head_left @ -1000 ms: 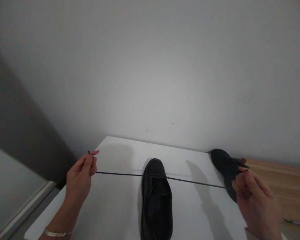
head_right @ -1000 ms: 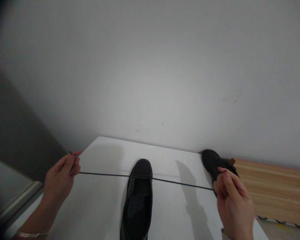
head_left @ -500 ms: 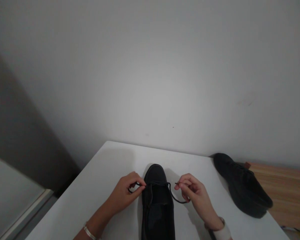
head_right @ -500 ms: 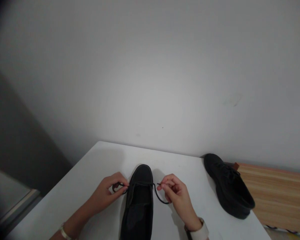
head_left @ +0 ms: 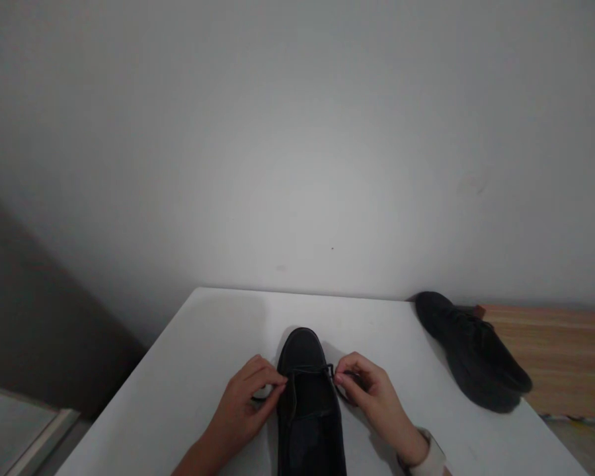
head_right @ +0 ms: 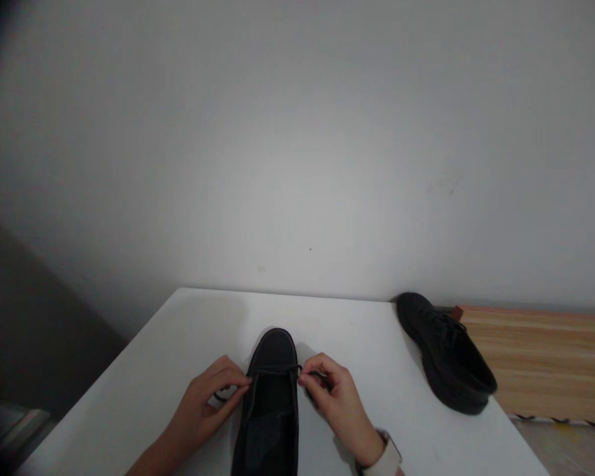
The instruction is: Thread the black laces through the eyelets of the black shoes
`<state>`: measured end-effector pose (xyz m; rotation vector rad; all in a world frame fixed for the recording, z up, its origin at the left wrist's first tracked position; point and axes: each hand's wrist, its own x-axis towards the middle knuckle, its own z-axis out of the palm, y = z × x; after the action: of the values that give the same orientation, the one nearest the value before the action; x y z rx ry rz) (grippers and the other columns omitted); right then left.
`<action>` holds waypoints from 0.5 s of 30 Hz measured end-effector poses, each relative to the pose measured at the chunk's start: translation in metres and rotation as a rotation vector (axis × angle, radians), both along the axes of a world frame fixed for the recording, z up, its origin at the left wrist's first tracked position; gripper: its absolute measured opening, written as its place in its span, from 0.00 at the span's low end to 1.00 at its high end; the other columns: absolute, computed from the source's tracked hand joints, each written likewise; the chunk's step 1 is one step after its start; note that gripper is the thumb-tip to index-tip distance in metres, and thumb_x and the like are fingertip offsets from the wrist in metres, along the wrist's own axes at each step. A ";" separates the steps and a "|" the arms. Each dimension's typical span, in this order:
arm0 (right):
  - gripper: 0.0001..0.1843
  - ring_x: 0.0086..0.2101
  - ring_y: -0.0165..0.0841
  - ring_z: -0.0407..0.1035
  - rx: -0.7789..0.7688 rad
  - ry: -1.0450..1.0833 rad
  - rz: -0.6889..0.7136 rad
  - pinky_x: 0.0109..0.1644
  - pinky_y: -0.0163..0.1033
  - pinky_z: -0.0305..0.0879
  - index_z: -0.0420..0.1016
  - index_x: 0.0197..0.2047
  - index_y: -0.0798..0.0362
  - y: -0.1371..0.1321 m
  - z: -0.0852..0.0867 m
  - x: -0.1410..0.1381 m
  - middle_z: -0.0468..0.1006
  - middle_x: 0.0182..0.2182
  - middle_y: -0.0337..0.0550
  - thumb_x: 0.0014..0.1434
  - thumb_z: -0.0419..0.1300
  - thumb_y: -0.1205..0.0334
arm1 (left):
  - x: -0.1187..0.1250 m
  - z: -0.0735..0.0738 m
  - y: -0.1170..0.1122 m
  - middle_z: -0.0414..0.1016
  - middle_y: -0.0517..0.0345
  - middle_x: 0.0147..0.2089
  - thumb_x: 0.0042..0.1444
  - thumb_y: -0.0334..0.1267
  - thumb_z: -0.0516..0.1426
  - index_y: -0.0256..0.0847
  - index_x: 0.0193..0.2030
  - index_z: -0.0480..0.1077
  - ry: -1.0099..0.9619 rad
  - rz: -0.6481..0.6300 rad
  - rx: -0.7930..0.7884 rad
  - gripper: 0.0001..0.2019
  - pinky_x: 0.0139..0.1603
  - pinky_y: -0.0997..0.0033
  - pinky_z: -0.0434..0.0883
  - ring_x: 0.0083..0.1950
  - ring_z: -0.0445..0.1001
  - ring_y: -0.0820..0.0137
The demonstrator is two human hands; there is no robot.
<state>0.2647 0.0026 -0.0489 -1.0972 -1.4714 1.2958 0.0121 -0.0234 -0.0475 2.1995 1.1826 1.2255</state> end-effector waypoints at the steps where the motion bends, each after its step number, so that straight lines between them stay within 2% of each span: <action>1: 0.19 0.22 0.27 0.58 0.013 -0.009 -0.007 0.24 0.33 0.54 0.75 0.31 0.53 0.000 0.000 0.000 0.67 0.22 0.36 0.55 0.66 0.44 | -0.001 -0.001 0.000 0.78 0.54 0.34 0.63 0.31 0.56 0.43 0.39 0.76 -0.001 0.006 0.005 0.07 0.36 0.69 0.73 0.36 0.76 0.67; 9: 0.20 0.22 0.25 0.57 -0.019 0.055 0.035 0.24 0.32 0.53 0.73 0.32 0.54 -0.004 -0.002 0.003 0.70 0.22 0.36 0.56 0.66 0.44 | -0.001 0.002 0.001 0.77 0.55 0.34 0.62 0.38 0.60 0.49 0.40 0.80 -0.044 0.078 0.037 0.07 0.35 0.70 0.77 0.35 0.77 0.67; 12: 0.19 0.22 0.25 0.57 -0.001 0.059 0.061 0.25 0.32 0.53 0.73 0.32 0.55 -0.005 0.000 0.004 0.71 0.23 0.37 0.57 0.66 0.45 | -0.001 0.003 0.000 0.77 0.56 0.32 0.62 0.39 0.60 0.48 0.40 0.80 -0.060 0.066 0.016 0.06 0.34 0.72 0.76 0.34 0.77 0.68; 15: 0.18 0.23 0.26 0.58 0.017 0.058 0.066 0.26 0.33 0.54 0.73 0.31 0.54 -0.005 0.000 0.005 0.71 0.24 0.38 0.57 0.66 0.46 | -0.001 0.002 0.000 0.78 0.58 0.30 0.61 0.39 0.61 0.45 0.35 0.78 -0.091 0.066 0.000 0.05 0.33 0.73 0.75 0.33 0.77 0.68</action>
<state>0.2694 -0.0025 -0.0487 -0.9993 -1.4836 1.3480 0.0111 -0.0230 -0.0451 2.0968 1.2271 1.3367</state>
